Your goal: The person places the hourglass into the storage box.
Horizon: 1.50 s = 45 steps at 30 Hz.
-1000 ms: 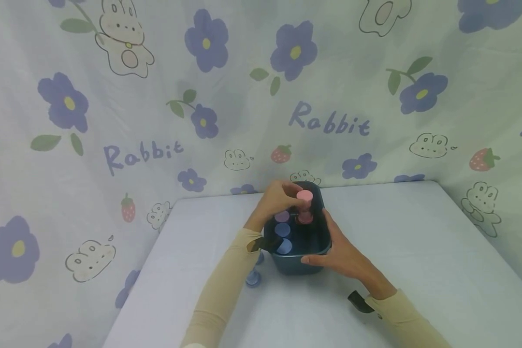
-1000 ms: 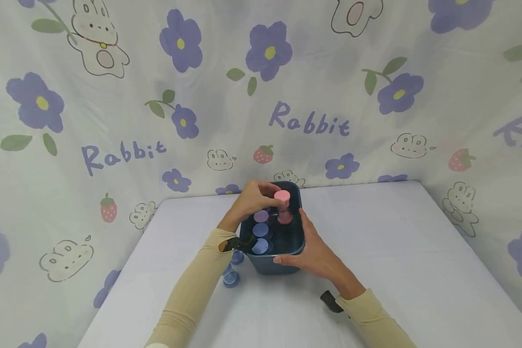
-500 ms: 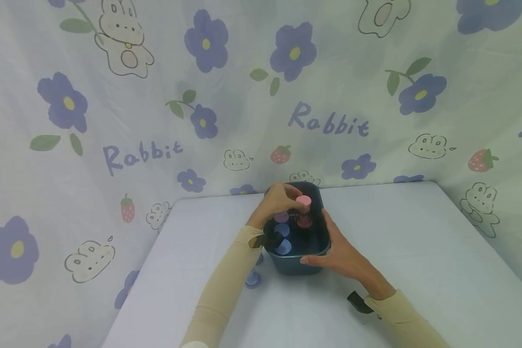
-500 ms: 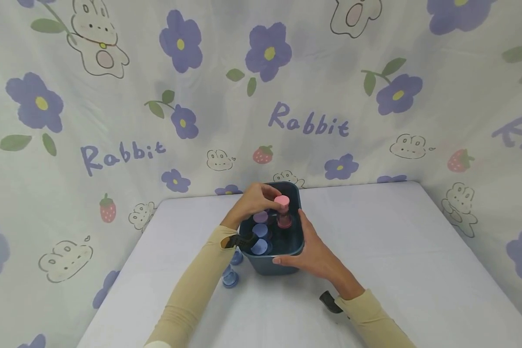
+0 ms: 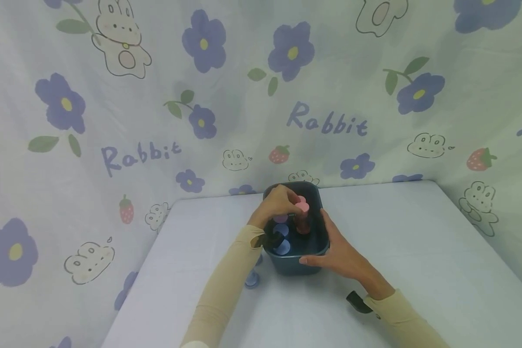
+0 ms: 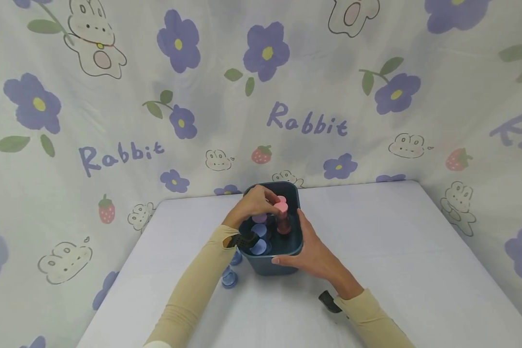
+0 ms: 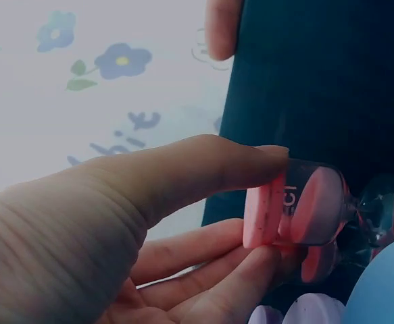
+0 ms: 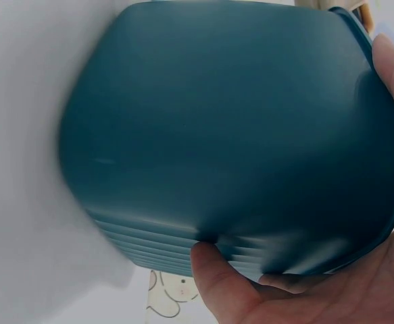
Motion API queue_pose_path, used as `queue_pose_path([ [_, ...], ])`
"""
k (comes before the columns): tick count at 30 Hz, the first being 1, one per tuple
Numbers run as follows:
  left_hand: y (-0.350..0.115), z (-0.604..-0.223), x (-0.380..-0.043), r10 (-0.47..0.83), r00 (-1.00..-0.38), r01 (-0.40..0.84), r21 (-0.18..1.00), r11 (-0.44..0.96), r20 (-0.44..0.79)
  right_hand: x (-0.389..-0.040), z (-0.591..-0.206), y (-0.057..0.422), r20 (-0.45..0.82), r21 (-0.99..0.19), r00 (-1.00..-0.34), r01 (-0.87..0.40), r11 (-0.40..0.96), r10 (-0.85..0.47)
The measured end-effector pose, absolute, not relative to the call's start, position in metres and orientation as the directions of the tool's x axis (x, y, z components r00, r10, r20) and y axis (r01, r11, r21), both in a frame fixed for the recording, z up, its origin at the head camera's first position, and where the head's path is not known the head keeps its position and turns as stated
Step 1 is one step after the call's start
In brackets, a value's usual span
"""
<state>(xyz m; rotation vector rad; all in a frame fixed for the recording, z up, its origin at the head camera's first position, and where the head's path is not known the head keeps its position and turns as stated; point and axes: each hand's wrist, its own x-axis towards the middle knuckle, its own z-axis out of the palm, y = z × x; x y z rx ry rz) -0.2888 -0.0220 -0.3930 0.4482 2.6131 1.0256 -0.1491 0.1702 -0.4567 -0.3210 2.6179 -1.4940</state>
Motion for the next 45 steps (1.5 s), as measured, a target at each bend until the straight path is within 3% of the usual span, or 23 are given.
queue_pose_path([
  [15,-0.0186,-0.3942,-0.2894,0.432,-0.886,0.238,0.630,0.739,-0.171,-0.1484,-0.4551,0.1713,0.026,-0.874,-0.967,-0.145,0.464,-0.254],
  [39,-0.0169,-0.3952,-0.2878,0.438,-0.869,0.207,0.637,0.742,-0.229,-0.1488,-0.4554,0.1715,0.015,-0.866,-0.969,-0.135,0.481,-0.245],
  [45,-0.0175,-0.3944,-0.2875,0.465,-0.860,0.255,0.615,0.746,-0.208,-0.1480,-0.4554,0.1711,0.010,-0.865,-0.971,-0.129,0.486,-0.240],
])
